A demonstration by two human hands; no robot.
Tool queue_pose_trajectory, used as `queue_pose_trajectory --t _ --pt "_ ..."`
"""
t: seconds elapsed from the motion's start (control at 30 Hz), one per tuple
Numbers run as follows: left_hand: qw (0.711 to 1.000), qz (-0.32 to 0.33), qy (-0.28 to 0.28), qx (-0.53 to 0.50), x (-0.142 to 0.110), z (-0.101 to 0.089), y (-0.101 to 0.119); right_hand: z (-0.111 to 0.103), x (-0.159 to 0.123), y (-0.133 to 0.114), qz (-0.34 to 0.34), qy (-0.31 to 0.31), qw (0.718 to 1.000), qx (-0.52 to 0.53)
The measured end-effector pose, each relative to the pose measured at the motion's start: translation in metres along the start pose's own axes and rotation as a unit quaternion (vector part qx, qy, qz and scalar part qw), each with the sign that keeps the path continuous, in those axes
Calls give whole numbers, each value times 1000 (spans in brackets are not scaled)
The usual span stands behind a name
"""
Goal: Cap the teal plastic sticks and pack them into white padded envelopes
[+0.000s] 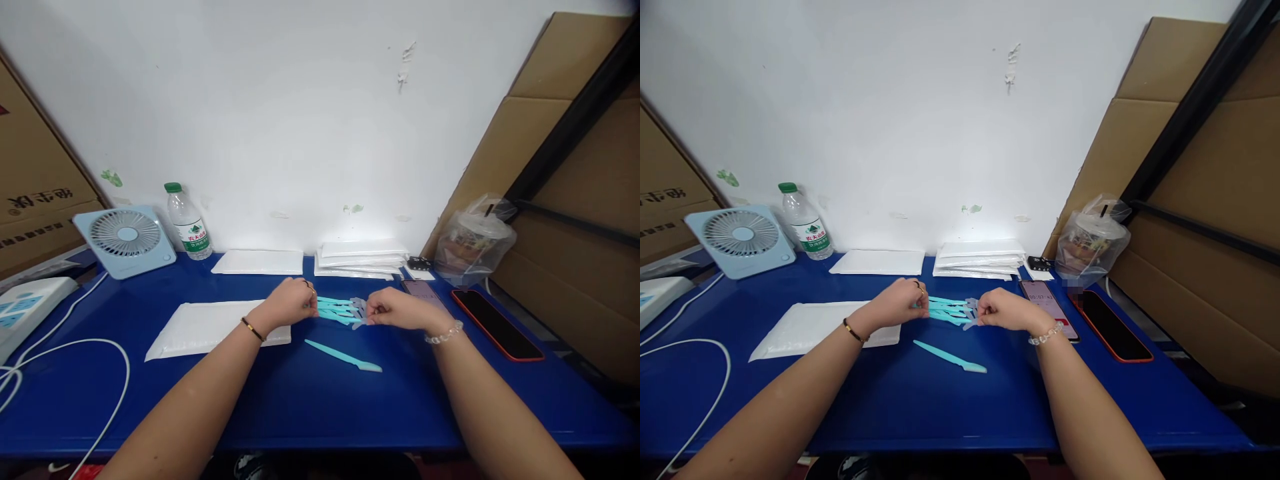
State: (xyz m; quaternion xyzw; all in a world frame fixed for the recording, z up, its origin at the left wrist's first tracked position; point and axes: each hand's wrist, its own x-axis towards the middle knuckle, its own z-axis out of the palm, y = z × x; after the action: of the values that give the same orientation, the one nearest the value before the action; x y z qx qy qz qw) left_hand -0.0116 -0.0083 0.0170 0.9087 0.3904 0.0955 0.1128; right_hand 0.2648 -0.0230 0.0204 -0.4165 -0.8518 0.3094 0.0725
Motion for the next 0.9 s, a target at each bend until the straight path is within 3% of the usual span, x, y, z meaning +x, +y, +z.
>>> queue_pose_trajectory --t 0.17,0.33,0.47,0.53,0.67,0.77,0.9 --pt "997 -68 15 -17 -1 -4 -15 2 6 7 43 97 994 -21" --pt "998 39 -41 -33 -2 5 18 3 8 9 31 131 989 -56" --pt "990 93 -106 -28 -5 17 42 -1 2 0 18 107 994 -17" --pt "992 70 -101 -39 -5 19 42 -3 -1 -6 8 73 997 36" --pt "994 -24 -35 -100 -2 13 26 -2 -1 -12 0 45 985 166" --pt "986 -62 -14 -155 -1 8 14 5 5 -10 -21 90 970 226" --pt "957 -73 -51 -277 -2 7 4 16 14 -4 -46 166 954 247"
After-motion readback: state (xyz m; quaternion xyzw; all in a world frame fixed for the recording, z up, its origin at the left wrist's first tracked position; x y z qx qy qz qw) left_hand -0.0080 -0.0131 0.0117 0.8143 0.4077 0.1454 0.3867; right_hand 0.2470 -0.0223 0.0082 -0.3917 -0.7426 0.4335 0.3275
